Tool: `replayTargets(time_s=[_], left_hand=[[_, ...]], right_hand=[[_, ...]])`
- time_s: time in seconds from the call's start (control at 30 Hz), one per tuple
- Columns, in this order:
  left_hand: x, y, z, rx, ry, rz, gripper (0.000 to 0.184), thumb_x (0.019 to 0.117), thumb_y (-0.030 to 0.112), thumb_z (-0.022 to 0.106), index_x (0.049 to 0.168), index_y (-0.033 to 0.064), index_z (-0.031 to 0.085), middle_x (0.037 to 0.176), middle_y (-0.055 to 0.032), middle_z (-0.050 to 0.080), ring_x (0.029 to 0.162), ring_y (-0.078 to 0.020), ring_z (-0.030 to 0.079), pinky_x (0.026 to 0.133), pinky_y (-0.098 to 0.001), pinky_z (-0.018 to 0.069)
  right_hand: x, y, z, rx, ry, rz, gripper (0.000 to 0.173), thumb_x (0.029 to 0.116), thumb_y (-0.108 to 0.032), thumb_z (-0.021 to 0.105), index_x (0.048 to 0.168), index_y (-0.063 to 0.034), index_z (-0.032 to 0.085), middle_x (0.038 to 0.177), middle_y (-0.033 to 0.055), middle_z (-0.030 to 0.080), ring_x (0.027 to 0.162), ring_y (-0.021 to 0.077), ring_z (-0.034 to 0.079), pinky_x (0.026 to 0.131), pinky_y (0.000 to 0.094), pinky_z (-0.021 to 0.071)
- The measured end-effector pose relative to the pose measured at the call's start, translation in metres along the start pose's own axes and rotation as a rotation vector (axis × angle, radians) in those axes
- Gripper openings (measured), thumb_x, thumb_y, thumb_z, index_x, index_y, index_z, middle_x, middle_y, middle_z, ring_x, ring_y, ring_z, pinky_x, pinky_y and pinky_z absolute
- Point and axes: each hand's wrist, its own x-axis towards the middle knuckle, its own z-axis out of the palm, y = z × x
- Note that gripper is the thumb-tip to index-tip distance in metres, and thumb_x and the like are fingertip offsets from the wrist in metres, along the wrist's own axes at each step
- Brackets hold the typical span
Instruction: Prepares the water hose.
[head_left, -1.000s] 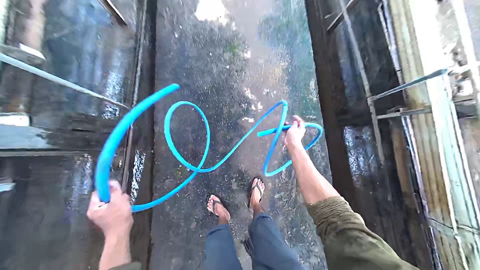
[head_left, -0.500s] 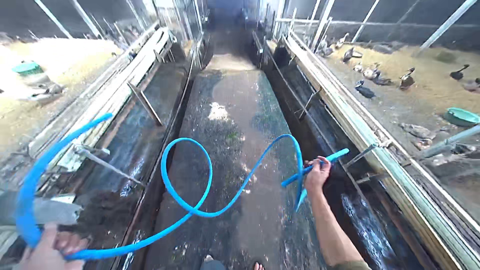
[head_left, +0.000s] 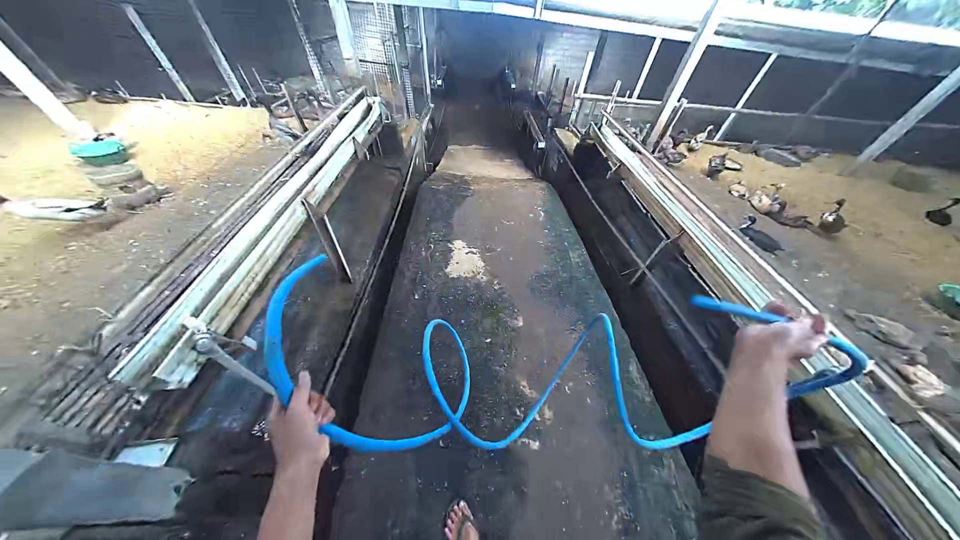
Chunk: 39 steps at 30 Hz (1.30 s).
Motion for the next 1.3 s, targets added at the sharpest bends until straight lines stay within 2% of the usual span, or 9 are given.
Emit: replayTargets(time_s=[0.2, 0.3, 0.37, 0.5, 0.63, 0.73, 0.87, 0.97, 1.3], left_hand=[[0.087, 0.028, 0.022, 0.259, -0.135, 0.126, 0.014, 0.1074, 0.024, 0.053, 0.097, 0.0143, 0.054, 0.056, 0.0108, 0.039, 0.044, -0.0021, 0.04, 0.045, -0.02, 0.0408], [0.127, 0.029, 0.017, 0.356, -0.189, 0.197, 0.018, 0.1052, 0.029, 0.059, 0.103, 0.0111, 0.062, 0.059, 0.008, 0.043, 0.047, -0.0044, 0.041, 0.048, -0.0233, 0.0415], [0.144, 0.031, 0.018, 0.355, -0.224, 0.232, 0.016, 0.105, 0.026, 0.059, 0.1, 0.0118, 0.063, 0.057, 0.0091, 0.042, 0.046, -0.0034, 0.039, 0.047, -0.0224, 0.0394], [0.173, 0.028, 0.021, 0.186, -0.219, 0.317, 0.021, 0.1028, 0.015, 0.054, 0.082, 0.0185, 0.056, 0.05, 0.0134, 0.039, 0.041, -0.0005, 0.036, 0.043, -0.0186, 0.0353], [0.202, 0.017, 0.035, 0.058, -0.179, 0.319, 0.035, 0.1049, 0.017, 0.047, 0.07, 0.0232, 0.05, 0.048, 0.0141, 0.038, 0.039, -0.0001, 0.034, 0.04, -0.018, 0.0321], [0.216, 0.004, 0.063, 0.009, -0.158, 0.33, 0.038, 0.1042, 0.016, 0.043, 0.068, 0.0247, 0.049, 0.047, 0.0146, 0.04, 0.038, 0.0015, 0.035, 0.039, -0.0162, 0.0318], [0.238, -0.011, 0.102, -0.038, -0.151, 0.386, 0.039, 0.0999, 0.015, 0.044, 0.063, 0.0273, 0.051, 0.046, 0.0156, 0.04, 0.038, 0.0026, 0.036, 0.039, -0.0156, 0.0324], [0.259, -0.015, 0.122, -0.061, -0.147, 0.437, 0.04, 0.0996, 0.015, 0.044, 0.063, 0.0282, 0.052, 0.046, 0.0158, 0.041, 0.038, 0.003, 0.037, 0.04, -0.0152, 0.033], [0.291, -0.033, 0.148, -0.048, -0.152, 0.489, 0.036, 0.0988, 0.018, 0.051, 0.065, 0.0291, 0.057, 0.05, 0.0168, 0.044, 0.042, 0.0046, 0.039, 0.042, -0.0138, 0.0343]], right_hand=[[-0.007, 0.031, 0.06, -0.124, -0.507, 0.272, 0.04, 0.1078, -0.01, 0.015, 0.136, -0.0053, 0.043, 0.11, 0.0107, 0.066, 0.098, 0.023, 0.071, 0.09, 0.0421, 0.0595], [-0.04, 0.055, 0.107, -0.572, -0.751, 0.103, 0.06, 0.0966, 0.007, 0.054, 0.15, -0.0087, 0.03, 0.112, 0.0084, 0.06, 0.093, 0.0164, 0.069, 0.087, 0.0356, 0.0611], [-0.067, 0.063, 0.141, -1.081, -0.812, -0.115, 0.074, 0.0971, -0.027, 0.072, 0.152, 0.0004, 0.032, 0.117, 0.0223, 0.063, 0.093, 0.0257, 0.071, 0.086, 0.0432, 0.0601], [-0.116, 0.103, 0.214, -1.698, -1.158, -0.485, 0.059, 0.105, -0.052, 0.05, 0.135, -0.0024, 0.061, 0.122, 0.0404, 0.062, 0.116, 0.0627, 0.057, 0.091, 0.0814, 0.0391], [-0.18, 0.165, 0.296, -1.283, -1.481, -0.61, 0.03, 0.095, -0.016, 0.07, 0.112, 0.008, 0.07, 0.122, 0.0356, 0.061, 0.123, 0.0535, 0.055, 0.1, 0.0698, 0.044], [-0.23, 0.216, 0.36, -0.896, -1.576, -0.553, 0.018, 0.0937, -0.007, 0.066, 0.1, 0.0089, 0.071, 0.103, 0.0289, 0.069, 0.102, 0.0465, 0.066, 0.091, 0.065, 0.0508], [-0.284, 0.296, 0.451, -0.608, -1.681, -0.278, 0.032, 0.0981, -0.026, 0.061, 0.078, -0.0009, 0.066, 0.064, 0.0109, 0.058, 0.058, 0.0243, 0.057, 0.057, 0.05, 0.0472], [-0.32, 0.324, 0.497, -0.457, -1.775, -0.116, 0.048, 0.1032, -0.034, 0.058, 0.066, -0.0045, 0.056, 0.056, -0.0003, 0.046, 0.051, 0.0106, 0.045, 0.054, 0.0367, 0.04], [-0.408, 0.387, 0.566, -0.027, -1.904, 0.472, 0.039, 0.1116, -0.029, 0.038, 0.12, -0.0021, 0.065, 0.091, -0.0011, 0.073, 0.057, -0.0009, 0.051, 0.056, 0.0201, 0.0455]])
